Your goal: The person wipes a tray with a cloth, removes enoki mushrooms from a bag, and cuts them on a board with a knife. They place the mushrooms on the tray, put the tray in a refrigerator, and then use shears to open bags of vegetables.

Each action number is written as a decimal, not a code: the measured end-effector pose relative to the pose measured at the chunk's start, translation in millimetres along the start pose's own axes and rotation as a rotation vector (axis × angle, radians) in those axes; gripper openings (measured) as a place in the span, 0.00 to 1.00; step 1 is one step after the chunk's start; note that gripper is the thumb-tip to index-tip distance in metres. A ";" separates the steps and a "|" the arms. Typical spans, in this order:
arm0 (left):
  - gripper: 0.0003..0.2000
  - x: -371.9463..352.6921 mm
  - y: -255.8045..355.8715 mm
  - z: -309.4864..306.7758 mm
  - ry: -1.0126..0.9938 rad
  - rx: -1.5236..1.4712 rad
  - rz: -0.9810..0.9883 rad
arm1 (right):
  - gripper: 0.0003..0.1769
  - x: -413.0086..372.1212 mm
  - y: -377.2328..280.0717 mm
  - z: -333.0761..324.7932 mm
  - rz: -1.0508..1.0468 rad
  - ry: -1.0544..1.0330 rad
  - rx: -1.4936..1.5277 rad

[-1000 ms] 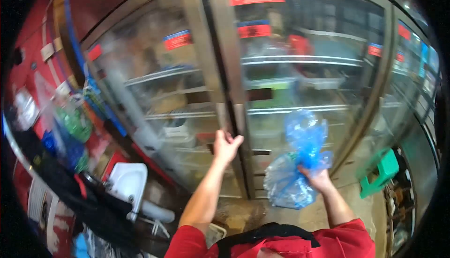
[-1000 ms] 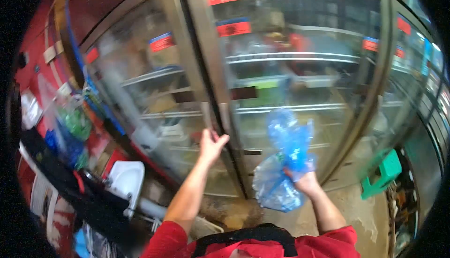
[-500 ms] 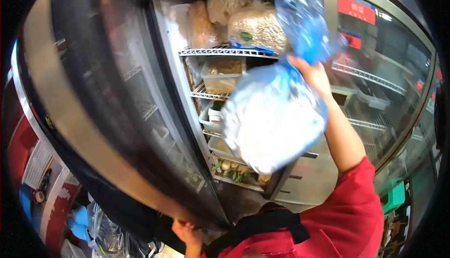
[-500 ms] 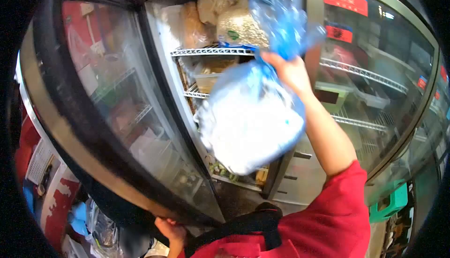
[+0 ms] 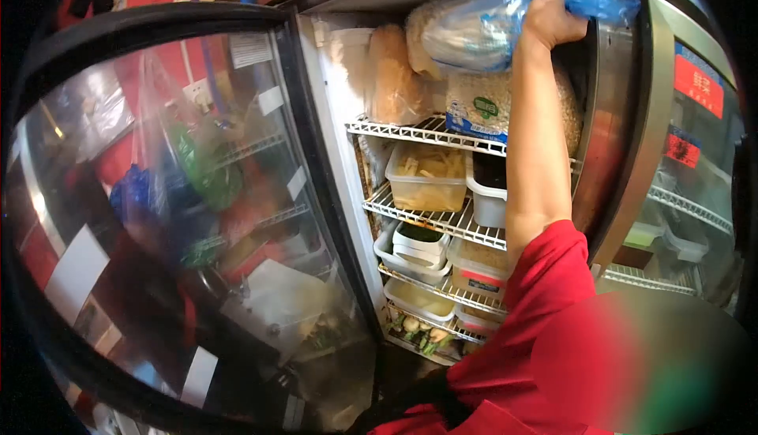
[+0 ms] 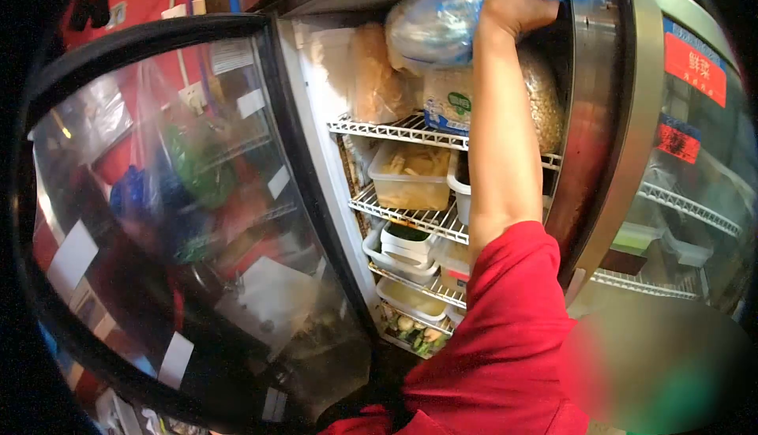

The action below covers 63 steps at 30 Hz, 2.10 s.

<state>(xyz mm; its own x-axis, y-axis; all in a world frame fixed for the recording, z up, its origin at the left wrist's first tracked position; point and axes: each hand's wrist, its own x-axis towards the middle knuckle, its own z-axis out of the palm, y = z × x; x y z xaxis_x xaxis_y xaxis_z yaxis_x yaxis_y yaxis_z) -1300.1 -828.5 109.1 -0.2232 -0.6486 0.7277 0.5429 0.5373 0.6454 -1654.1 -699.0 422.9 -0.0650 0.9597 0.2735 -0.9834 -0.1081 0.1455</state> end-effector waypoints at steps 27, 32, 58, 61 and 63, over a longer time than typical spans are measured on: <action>0.20 27.4 -122.1 41.5 -0.434 0.195 -0.248 | 0.09 67.9 112.5 -70.1 -0.337 -0.682 -1.274; 0.20 39.6 -134.3 40.8 -0.460 0.207 -0.284 | 0.09 86.8 120.5 -64.0 -0.266 -0.710 -1.413; 0.22 128.4 -218.8 197.2 -0.411 0.412 -0.216 | 0.10 118.4 176.2 -89.5 -0.168 -0.666 -1.494; 0.22 107.0 -195.4 170.7 -0.395 0.381 -0.211 | 0.10 114.2 165.6 -89.4 -0.095 -0.692 -1.506; 0.22 90.0 -175.9 148.4 -0.385 0.342 -0.204 | 0.11 110.2 161.0 -84.8 -0.056 -0.711 -1.517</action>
<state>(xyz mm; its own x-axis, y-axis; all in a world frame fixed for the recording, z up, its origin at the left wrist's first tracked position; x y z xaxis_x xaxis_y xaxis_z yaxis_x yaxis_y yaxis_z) -1535.9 -901.4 95.6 -0.6109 -0.5487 0.5707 0.1782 0.6071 0.7744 -1834.0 -588.7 395.7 -0.3598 0.6076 0.7081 -0.2711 0.6581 -0.7024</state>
